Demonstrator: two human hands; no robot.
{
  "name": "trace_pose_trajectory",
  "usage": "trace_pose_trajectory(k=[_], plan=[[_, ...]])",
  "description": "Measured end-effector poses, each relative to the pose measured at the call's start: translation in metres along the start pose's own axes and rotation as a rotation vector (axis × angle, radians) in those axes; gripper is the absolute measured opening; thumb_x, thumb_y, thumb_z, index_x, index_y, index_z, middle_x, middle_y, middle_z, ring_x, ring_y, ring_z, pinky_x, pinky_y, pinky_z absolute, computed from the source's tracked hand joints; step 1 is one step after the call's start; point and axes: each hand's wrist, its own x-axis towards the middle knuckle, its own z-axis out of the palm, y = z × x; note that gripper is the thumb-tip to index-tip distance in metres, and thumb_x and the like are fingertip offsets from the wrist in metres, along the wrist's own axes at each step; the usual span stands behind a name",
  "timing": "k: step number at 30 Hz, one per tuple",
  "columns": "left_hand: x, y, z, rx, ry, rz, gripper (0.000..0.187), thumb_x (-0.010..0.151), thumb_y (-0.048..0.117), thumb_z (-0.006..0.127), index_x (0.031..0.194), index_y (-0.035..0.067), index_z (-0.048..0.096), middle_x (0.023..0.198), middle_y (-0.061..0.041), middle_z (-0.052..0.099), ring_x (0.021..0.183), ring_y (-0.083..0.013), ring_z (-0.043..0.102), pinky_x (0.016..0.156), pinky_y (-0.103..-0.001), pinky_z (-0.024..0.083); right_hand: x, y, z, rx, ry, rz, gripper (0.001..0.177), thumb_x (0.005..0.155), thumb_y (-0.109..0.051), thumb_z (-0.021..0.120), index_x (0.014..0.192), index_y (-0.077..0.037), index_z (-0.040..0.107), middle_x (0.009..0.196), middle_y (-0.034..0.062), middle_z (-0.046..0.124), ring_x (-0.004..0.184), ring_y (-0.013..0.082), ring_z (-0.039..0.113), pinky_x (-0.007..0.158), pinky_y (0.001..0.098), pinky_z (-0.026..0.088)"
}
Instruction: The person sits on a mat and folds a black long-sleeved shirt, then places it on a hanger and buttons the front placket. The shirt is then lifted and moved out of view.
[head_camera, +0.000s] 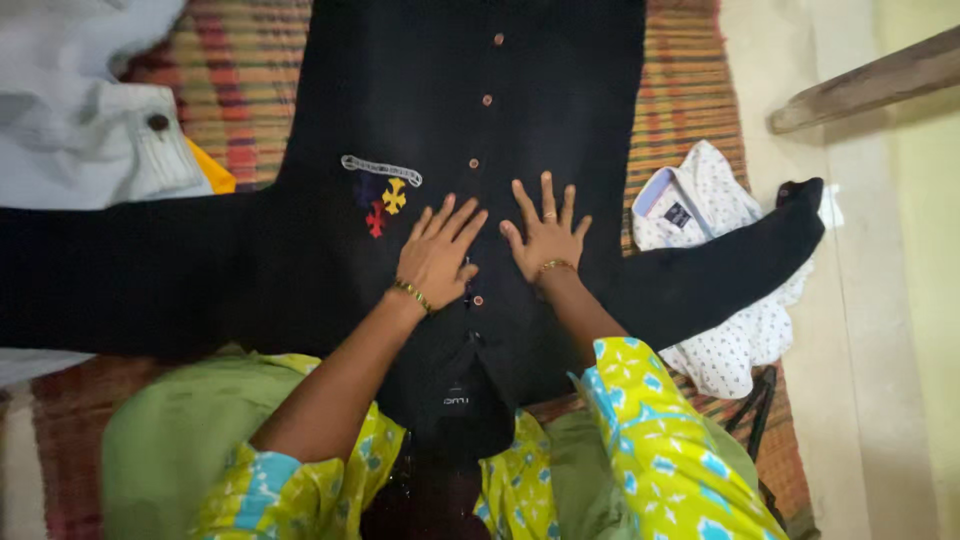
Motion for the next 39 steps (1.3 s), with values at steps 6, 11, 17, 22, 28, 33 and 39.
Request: trace_pose_trajectory(k=[6,11,17,22,28,33,39], plan=[[-0.052,0.025,-0.035,0.057,-0.182,-0.074,0.05,0.087,0.044,0.071,0.127,0.014,0.067,0.13,-0.006,0.065,0.128,-0.0277,0.055,0.103,-0.046,0.045,-0.062,-0.02,-0.026,0.116,-0.201,-0.157,0.053,0.092,-0.047,0.072,0.137,-0.025,0.055,0.158,0.0187,0.04,0.148,0.0406,0.037,0.115,0.0519,0.04],[-0.093,0.065,-0.047,0.1,-0.346,-0.048,0.058,0.075,0.06,0.077,0.112,0.016,0.072,0.113,-0.007,0.069,0.111,-0.0295,0.065,0.094,-0.046,0.052,-0.172,-0.033,-0.068,0.127,-0.283,-0.194,0.08,0.079,-0.041,0.082,0.143,-0.016,0.042,0.143,0.0255,0.046,0.132,0.0435,0.048,0.104,0.0493,0.048],[-0.114,0.071,-0.023,0.19,-0.345,-0.071,0.056,0.066,0.039,0.081,0.114,0.011,0.07,0.11,-0.012,0.069,0.103,-0.035,0.067,0.087,-0.048,0.055,-0.218,-0.06,-0.061,0.128,-0.483,0.065,0.081,0.08,-0.045,0.081,0.135,-0.005,0.036,0.125,0.0251,0.06,0.116,0.0431,0.062,0.096,0.0506,0.053],[-0.134,0.056,-0.014,0.079,-0.215,-0.085,0.025,0.077,0.019,0.071,0.1,0.009,0.074,0.106,-0.013,0.071,0.1,-0.036,0.069,0.088,-0.048,0.056,-0.206,-0.045,-0.034,0.108,-0.279,0.009,0.044,0.081,-0.016,0.072,0.12,-0.008,0.054,0.106,0.0233,0.073,0.101,0.0429,0.071,0.087,0.0532,0.057],[-0.152,0.007,-0.009,-0.685,0.535,-0.542,0.02,0.081,0.007,0.069,0.1,0.001,0.065,0.092,-0.017,0.067,0.083,-0.0326,0.066,0.076,-0.047,0.056,-0.209,0.016,-0.075,0.391,0.038,0.187,0.051,0.07,-0.018,0.075,0.118,-0.011,0.058,0.108,0.0218,0.073,0.1,0.0443,0.068,0.085,0.0543,0.055],[-0.163,-0.068,0.028,-1.107,0.61,-1.017,0.038,0.076,0.002,0.066,0.112,-0.002,0.055,0.104,-0.02,0.06,0.094,-0.0352,0.06,0.086,-0.05,0.052,-0.207,0.03,-0.052,0.265,-0.245,0.251,0.049,0.077,-0.026,0.078,0.117,-0.001,0.063,0.116,0.027,0.069,0.111,0.0419,0.067,0.095,0.0489,0.055],[-0.163,-0.025,0.04,-0.311,0.746,-0.518,0.083,0.067,0.006,0.07,0.14,-0.01,0.035,0.13,-0.029,0.042,0.108,-0.0406,0.054,0.097,-0.05,0.046,-0.216,-0.013,-0.05,0.187,-0.446,0.282,0.051,0.082,-0.035,0.078,0.123,-0.005,0.069,0.126,0.0234,0.068,0.119,0.038,0.066,0.099,0.0463,0.055]])
